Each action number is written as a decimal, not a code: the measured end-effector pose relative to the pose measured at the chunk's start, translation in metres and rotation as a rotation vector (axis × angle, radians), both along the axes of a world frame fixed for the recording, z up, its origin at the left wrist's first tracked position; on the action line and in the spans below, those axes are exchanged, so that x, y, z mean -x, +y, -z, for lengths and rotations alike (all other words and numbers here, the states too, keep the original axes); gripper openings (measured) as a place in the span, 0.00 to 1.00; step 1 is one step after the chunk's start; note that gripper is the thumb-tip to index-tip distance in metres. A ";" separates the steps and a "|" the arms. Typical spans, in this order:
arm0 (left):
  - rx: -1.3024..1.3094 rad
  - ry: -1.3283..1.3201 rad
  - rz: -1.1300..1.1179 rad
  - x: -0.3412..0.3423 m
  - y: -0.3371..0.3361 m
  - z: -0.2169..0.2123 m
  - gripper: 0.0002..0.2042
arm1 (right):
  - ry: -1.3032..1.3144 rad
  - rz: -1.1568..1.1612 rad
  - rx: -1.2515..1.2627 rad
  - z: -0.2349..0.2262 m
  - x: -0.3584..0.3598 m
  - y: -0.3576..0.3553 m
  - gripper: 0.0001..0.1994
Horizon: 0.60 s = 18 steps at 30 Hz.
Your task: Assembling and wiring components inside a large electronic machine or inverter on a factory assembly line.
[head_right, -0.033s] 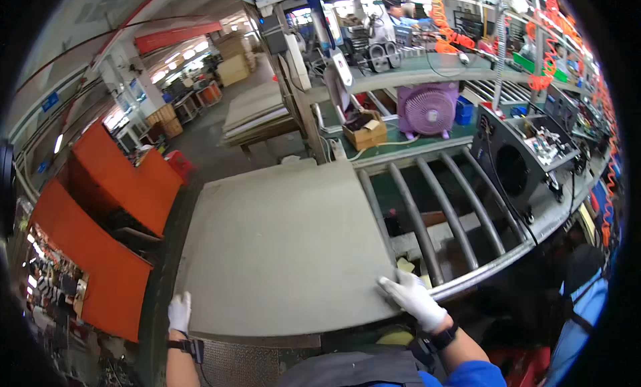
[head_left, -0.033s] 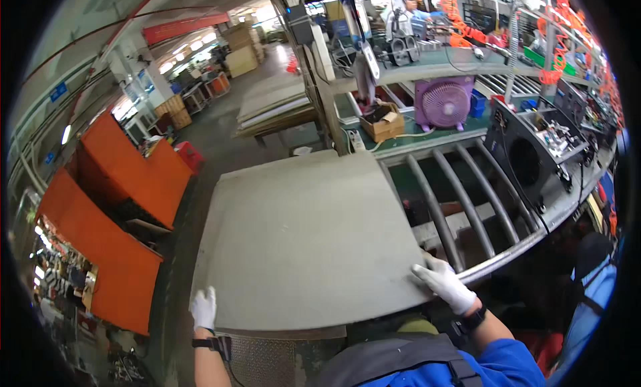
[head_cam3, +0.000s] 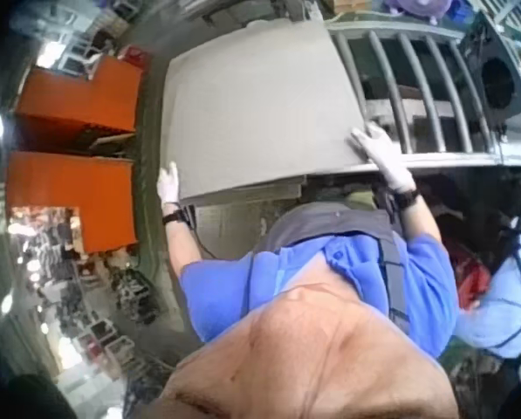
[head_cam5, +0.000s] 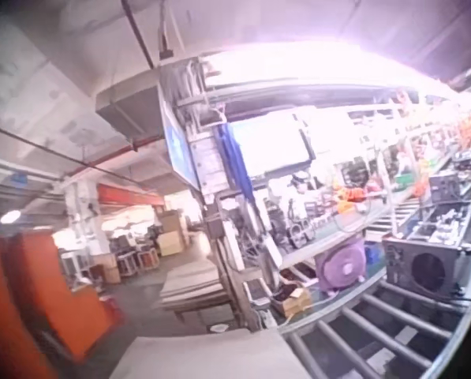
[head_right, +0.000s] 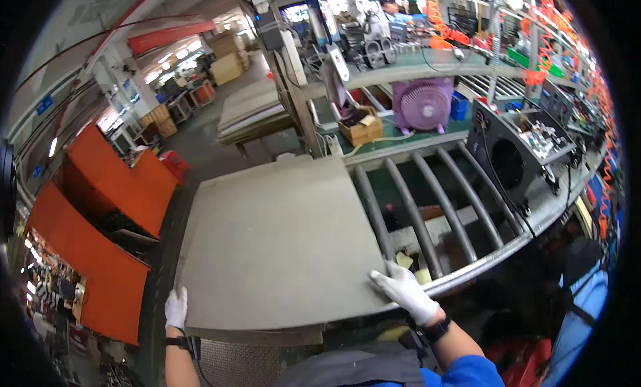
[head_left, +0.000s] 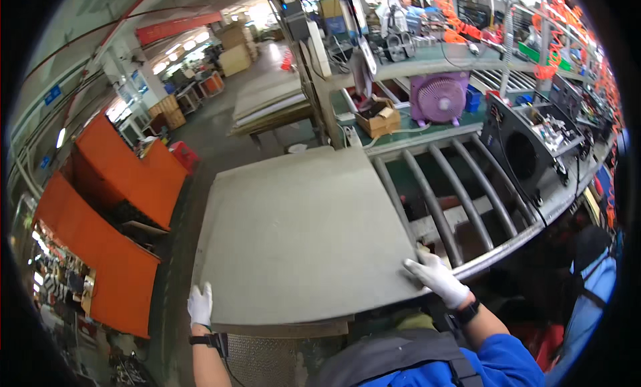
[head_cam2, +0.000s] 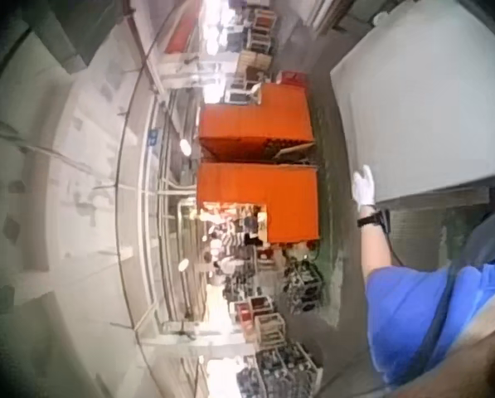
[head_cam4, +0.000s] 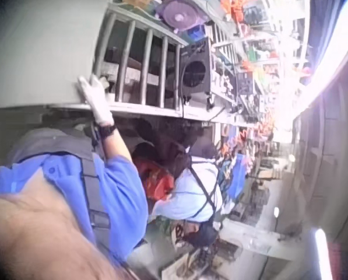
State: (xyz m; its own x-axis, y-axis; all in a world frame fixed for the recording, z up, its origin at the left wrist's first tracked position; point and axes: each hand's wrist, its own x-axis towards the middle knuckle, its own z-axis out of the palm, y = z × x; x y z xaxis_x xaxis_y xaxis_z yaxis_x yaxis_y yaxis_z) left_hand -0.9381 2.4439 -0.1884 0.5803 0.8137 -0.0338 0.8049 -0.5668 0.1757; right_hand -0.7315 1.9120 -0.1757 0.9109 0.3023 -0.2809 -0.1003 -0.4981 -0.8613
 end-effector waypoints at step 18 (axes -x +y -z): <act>0.065 0.261 0.415 -0.086 -0.061 0.108 0.36 | 0.834 0.604 1.025 0.255 0.409 -0.325 0.18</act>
State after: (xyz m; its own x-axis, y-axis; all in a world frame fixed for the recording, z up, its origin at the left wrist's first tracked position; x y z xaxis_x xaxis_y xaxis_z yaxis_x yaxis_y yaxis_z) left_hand -0.8522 2.3830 -0.2964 0.8205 0.5070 -0.2642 0.5353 -0.8435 0.0436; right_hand -1.1408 1.5869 -0.4309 0.2913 -0.7161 -0.6343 -0.7974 -0.5480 0.2525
